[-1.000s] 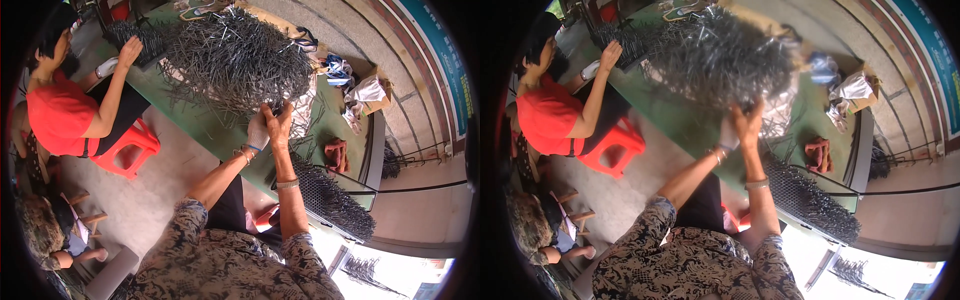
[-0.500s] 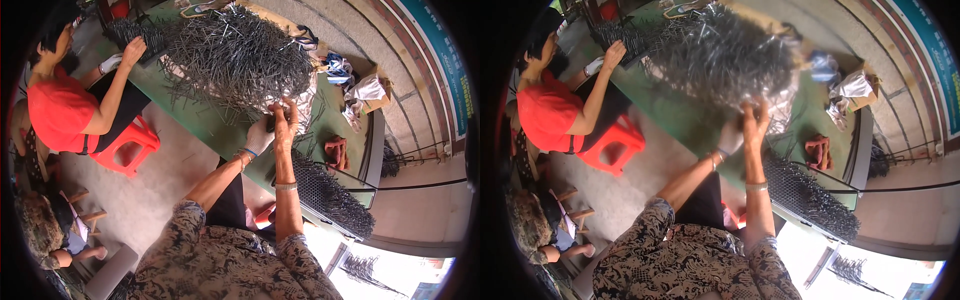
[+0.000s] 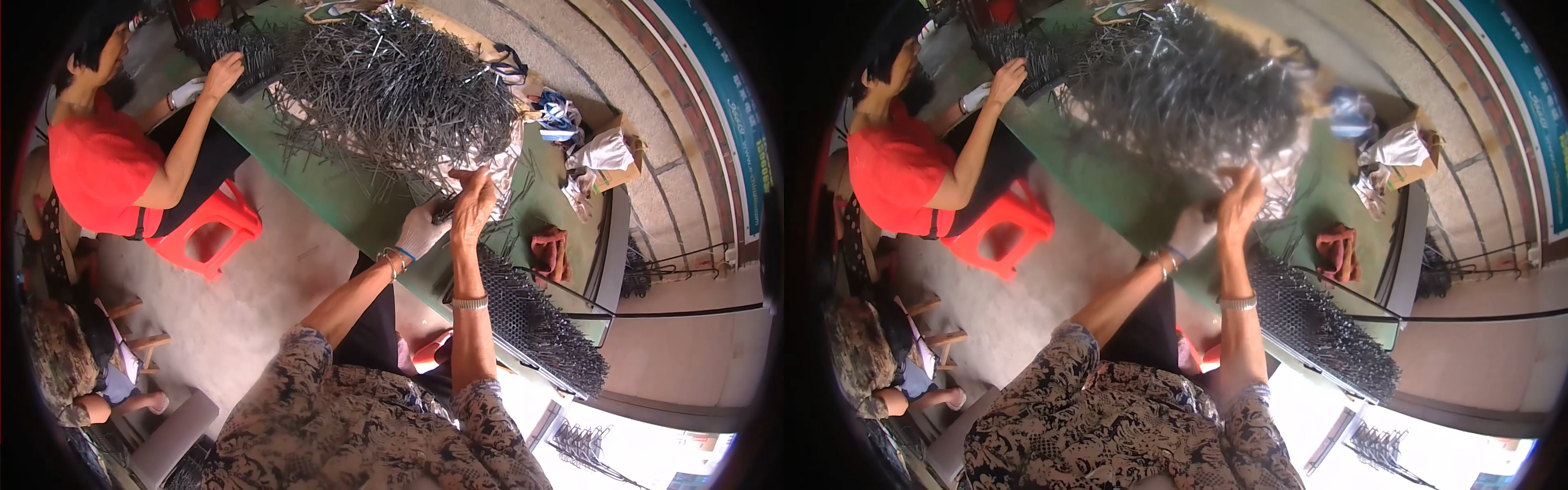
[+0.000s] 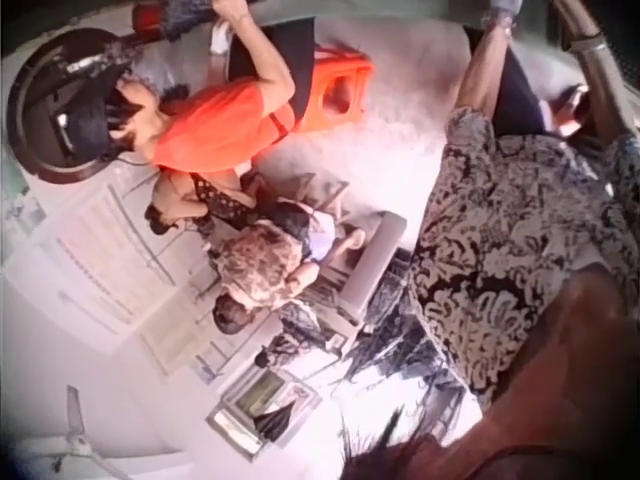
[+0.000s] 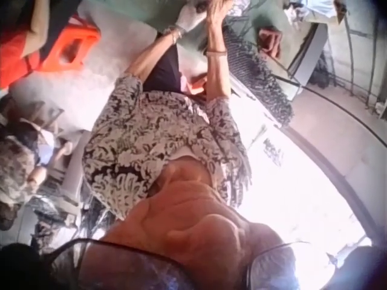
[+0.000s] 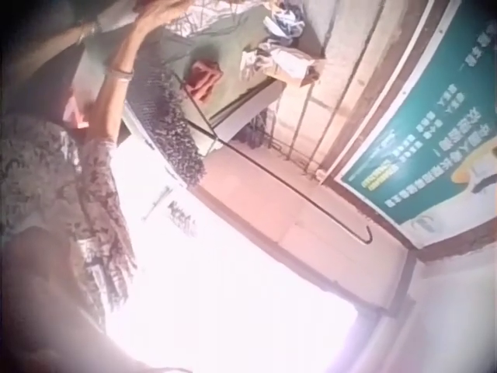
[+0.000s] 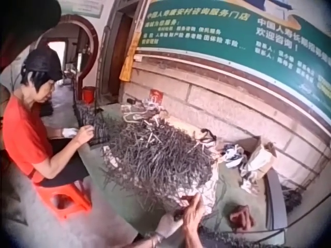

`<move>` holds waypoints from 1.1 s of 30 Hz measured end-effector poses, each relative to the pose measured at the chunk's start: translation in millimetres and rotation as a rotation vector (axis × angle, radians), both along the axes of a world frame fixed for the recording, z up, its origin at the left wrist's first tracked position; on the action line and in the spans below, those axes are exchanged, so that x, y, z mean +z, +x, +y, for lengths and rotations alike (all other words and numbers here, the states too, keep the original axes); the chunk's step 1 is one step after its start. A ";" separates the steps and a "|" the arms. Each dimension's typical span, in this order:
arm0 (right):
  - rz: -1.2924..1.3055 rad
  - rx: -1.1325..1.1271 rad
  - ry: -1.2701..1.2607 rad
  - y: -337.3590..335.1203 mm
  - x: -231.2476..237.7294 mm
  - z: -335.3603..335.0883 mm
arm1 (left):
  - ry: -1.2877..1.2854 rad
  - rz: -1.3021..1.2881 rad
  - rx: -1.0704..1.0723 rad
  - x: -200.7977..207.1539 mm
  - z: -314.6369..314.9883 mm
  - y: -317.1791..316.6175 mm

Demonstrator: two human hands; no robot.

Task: Attaching individual wire branch components onto a mesh base to assemble sections of an artificial tree.

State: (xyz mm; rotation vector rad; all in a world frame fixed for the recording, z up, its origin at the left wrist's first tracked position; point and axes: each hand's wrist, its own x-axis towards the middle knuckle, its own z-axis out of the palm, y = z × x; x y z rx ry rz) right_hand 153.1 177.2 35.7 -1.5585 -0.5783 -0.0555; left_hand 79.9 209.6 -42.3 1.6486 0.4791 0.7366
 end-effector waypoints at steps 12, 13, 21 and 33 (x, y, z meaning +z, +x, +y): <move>-0.076 0.117 -0.238 49.5 -48.9 7.5 | -0.798 -0.122 -0.062 1.4 26.0 -3.0; -0.008 0.149 -0.201 39.9 -63.3 16.6 | -0.814 -0.154 -0.046 -2.6 29.0 -7.6; 0.185 0.140 -0.191 24.9 -90.4 20.4 | -0.655 -0.168 -0.015 -1.5 11.7 -14.1; 0.374 0.304 -0.041 -25.5 11.3 -0.6 | -0.175 -0.213 0.047 -11.0 14.9 -8.3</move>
